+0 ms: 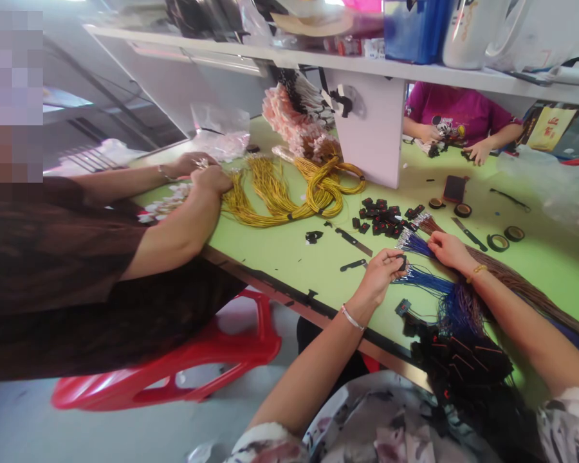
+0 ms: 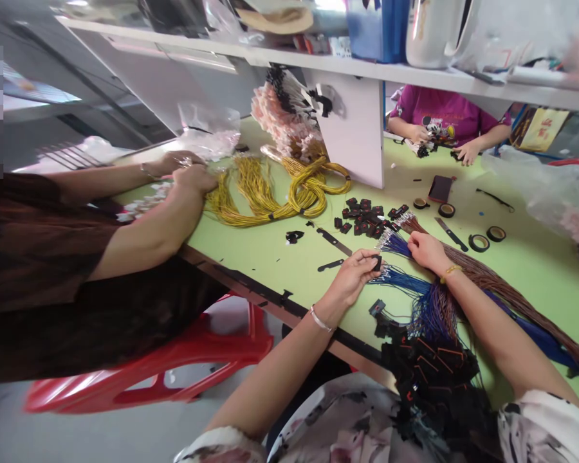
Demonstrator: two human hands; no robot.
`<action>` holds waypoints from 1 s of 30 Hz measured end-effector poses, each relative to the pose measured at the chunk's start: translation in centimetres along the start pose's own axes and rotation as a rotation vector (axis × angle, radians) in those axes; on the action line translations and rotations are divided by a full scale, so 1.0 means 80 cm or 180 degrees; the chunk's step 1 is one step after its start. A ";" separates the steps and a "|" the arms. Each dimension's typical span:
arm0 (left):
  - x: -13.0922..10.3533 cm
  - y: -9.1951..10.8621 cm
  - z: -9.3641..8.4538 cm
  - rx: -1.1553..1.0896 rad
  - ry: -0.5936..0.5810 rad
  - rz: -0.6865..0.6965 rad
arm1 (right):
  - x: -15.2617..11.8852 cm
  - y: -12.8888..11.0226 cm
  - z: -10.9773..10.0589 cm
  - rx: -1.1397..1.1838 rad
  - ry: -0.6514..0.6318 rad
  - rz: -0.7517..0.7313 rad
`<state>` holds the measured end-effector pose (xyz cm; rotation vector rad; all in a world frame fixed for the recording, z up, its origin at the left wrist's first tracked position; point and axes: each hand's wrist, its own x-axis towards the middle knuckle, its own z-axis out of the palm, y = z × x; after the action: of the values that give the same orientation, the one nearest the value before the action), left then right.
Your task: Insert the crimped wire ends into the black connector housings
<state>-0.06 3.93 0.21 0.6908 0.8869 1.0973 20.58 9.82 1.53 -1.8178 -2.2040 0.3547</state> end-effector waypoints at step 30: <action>-0.001 -0.006 0.002 -0.0881 -0.0570 -0.0236 | -0.062 -0.068 -0.009 0.1272 -0.0037 -0.0460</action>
<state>0.27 3.69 -0.12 0.5126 0.5891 1.0497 16.79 3.95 3.90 -1.4405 -2.0712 0.7166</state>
